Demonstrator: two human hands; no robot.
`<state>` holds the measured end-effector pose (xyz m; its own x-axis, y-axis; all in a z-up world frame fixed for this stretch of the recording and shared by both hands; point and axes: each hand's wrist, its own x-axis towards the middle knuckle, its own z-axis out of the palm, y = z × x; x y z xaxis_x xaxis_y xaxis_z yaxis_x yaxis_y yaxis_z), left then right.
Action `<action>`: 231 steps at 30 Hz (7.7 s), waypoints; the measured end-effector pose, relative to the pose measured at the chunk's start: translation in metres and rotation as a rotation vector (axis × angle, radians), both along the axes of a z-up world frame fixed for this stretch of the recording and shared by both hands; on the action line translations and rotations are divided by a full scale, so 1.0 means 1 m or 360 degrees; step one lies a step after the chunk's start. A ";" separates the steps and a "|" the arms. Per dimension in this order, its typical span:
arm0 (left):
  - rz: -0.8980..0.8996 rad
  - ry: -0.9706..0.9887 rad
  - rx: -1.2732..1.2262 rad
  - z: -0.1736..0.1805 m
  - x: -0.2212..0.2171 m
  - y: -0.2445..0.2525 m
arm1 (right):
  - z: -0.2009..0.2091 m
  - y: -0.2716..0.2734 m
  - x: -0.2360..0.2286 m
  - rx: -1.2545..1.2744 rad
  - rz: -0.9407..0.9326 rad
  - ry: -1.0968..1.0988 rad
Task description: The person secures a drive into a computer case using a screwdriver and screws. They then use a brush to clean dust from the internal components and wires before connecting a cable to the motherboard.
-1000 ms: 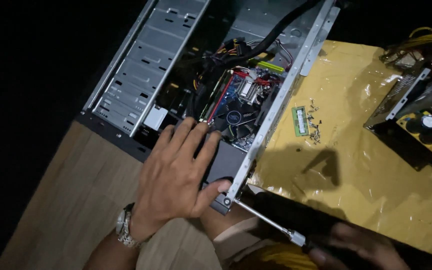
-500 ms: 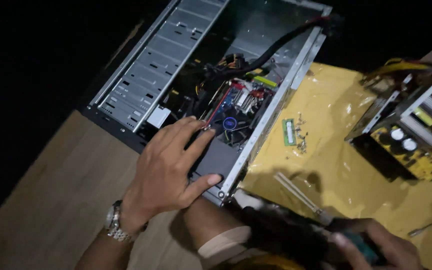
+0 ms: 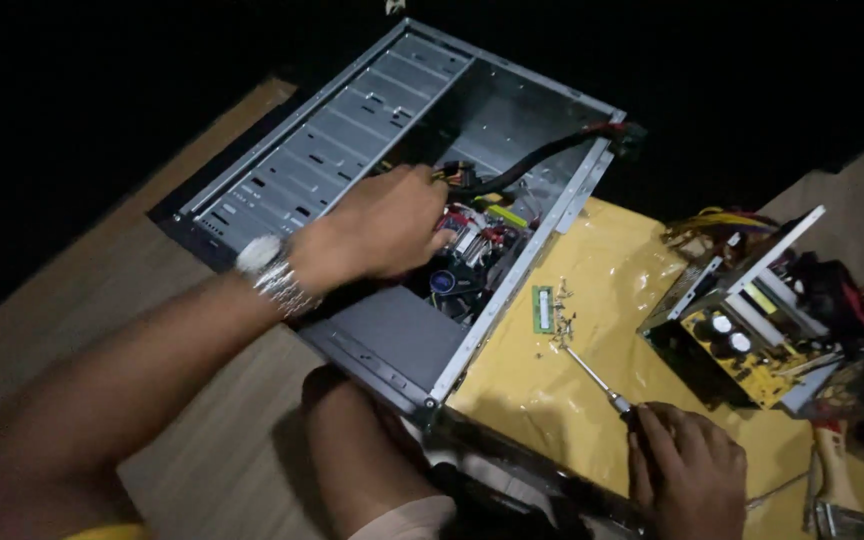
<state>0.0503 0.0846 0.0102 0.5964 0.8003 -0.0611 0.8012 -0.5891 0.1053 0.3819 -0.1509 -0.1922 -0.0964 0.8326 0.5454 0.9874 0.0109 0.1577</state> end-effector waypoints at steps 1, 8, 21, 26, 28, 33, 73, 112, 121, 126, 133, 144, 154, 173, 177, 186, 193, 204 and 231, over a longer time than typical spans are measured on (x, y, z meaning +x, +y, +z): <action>-0.0022 0.0068 -0.0063 -0.004 0.008 0.013 | 0.007 -0.001 -0.005 -0.0051 0.0045 0.0168; -0.0126 0.0250 -0.0181 -0.042 0.062 0.091 | 0.021 -0.009 0.002 -0.0122 0.0142 0.0404; -0.0714 -0.1070 -0.0159 -0.028 0.085 0.079 | 0.122 0.006 -0.068 0.0032 -0.0200 0.1547; -0.1242 -0.1057 0.0308 -0.003 0.086 0.022 | 0.160 0.039 -0.047 -0.0388 0.0708 0.2587; -0.1358 -0.1040 0.0446 0.000 0.088 0.006 | 0.161 0.048 -0.055 -0.0551 0.0834 0.2872; -0.1579 -0.0939 0.0518 0.011 0.083 -0.023 | 0.161 0.049 -0.074 -0.0349 0.0987 0.3387; -0.0948 -0.0655 -0.0780 -0.019 0.092 -0.027 | 0.085 -0.048 0.097 -0.1071 -0.0711 0.1171; -0.1253 -0.0999 -0.0635 -0.023 0.079 -0.031 | 0.152 0.071 -0.076 -0.0093 0.0482 0.1437; -0.1242 -0.0995 -0.0728 -0.011 0.077 -0.032 | 0.139 0.070 -0.049 -0.0112 0.0835 0.1012; -0.1029 -0.0794 -0.1164 0.008 0.078 -0.030 | 0.166 0.071 -0.061 0.0322 0.0593 0.0962; -0.0980 -0.1283 -0.1511 0.008 0.073 -0.021 | 0.114 0.104 -0.052 0.0724 0.0965 0.1270; -0.1136 -0.1812 -0.1560 -0.007 0.080 -0.013 | 0.128 0.106 -0.062 0.0760 0.1379 0.1534; -0.1110 -0.1843 -0.1641 -0.004 0.082 -0.013 | 0.142 0.099 -0.072 0.0603 0.0930 0.1622; -0.1142 -0.1676 -0.1504 0.000 0.082 -0.013 | 0.145 0.097 -0.064 0.0641 0.0592 0.1416; -0.1163 -0.1562 -0.1387 0.001 0.079 -0.016 | 0.150 0.086 -0.077 0.0485 0.1275 0.1581; -0.1144 -0.1636 -0.1397 -0.007 0.082 -0.016 | 0.149 0.082 -0.066 0.0526 0.0499 0.1315; -0.1174 -0.1515 -0.1311 -0.008 0.082 -0.016 | 0.117 0.090 -0.051 0.0467 0.1298 0.1708; -0.1209 -0.1221 -0.0879 -0.026 0.086 -0.023 | 0.179 0.077 -0.066 -0.0108 0.0858 0.1407; -0.1154 -0.1406 -0.0619 -0.020 0.086 -0.029 | 0.159 0.086 -0.063 0.0173 0.0785 0.0961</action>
